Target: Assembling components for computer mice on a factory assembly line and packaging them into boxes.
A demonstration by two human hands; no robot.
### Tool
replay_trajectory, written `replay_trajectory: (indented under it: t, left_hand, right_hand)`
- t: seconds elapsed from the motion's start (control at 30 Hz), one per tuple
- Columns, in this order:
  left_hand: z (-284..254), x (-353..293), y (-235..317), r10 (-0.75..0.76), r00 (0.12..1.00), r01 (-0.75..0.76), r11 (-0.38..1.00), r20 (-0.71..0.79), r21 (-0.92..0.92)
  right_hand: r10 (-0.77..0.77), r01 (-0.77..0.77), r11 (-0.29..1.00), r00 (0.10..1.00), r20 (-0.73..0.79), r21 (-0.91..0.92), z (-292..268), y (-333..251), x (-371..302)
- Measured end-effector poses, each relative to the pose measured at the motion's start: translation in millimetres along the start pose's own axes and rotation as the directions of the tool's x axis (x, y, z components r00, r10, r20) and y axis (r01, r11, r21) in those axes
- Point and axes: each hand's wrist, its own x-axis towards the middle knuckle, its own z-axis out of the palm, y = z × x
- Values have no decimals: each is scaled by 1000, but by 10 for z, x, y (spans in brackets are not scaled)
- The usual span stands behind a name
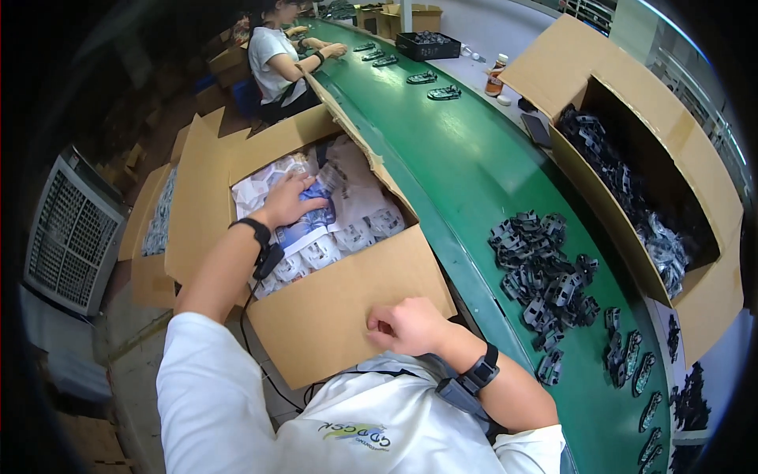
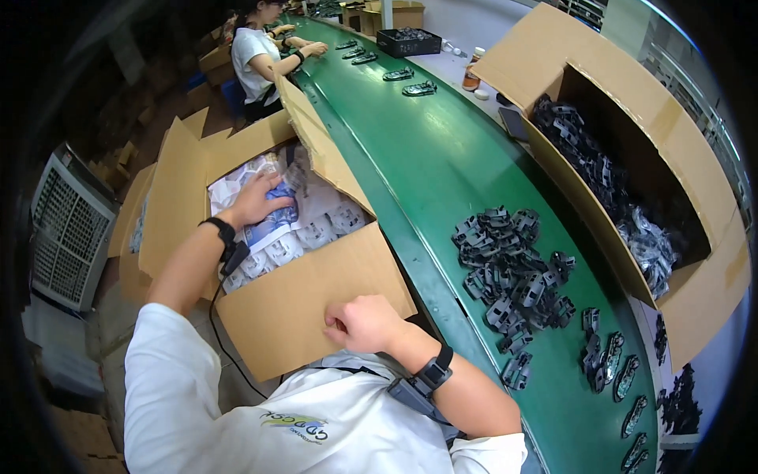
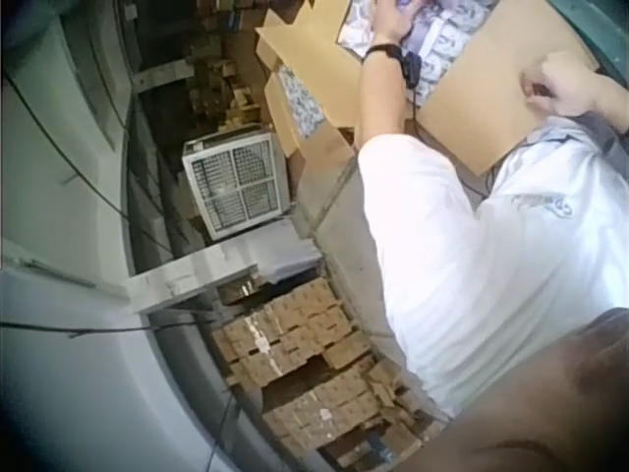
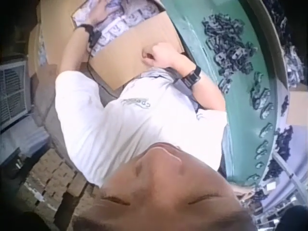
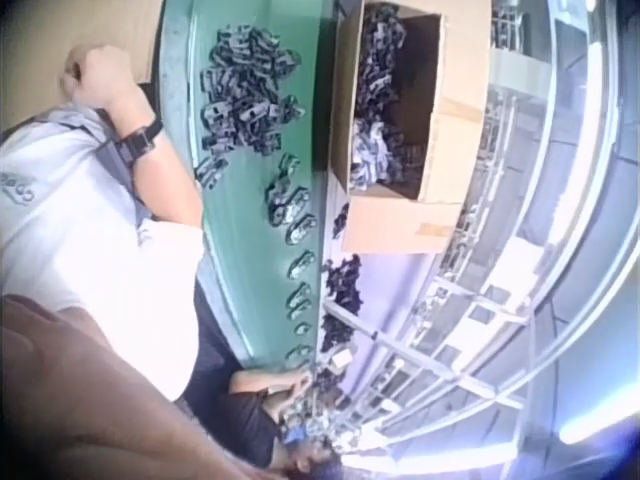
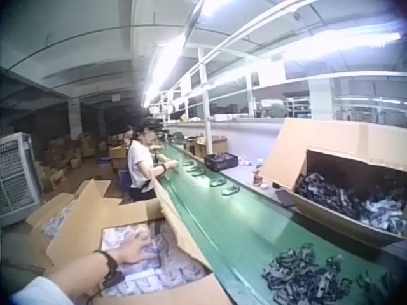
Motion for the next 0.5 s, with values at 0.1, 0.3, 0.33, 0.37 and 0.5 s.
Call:
replay_trajectory:
  t: [0.1,0.3,0.33,0.37,0.5]
  left_hand:
    - [-21,35,22,-64,990,16,934,-125,-357]
    - [-1563,209,-360,-340,439,140,940,-831,-311]
    - [-1984,56,-62,-353,415,180,935,-838,-305]
    - [-2366,-159,60,-308,412,149,951,-857,-271]
    - [-1983,-1551,-313,-12,314,416,900,-949,127]
  right_hand:
    - [16,-19,998,999,-42,-66,39,27,-20]
    - [41,-41,999,998,-38,3,33,6,-11]
    - [52,-52,999,998,-28,7,14,21,-17]
    - [46,-45,999,997,-61,23,-6,21,-15]
    - [26,-7,967,997,-70,255,43,85,31]
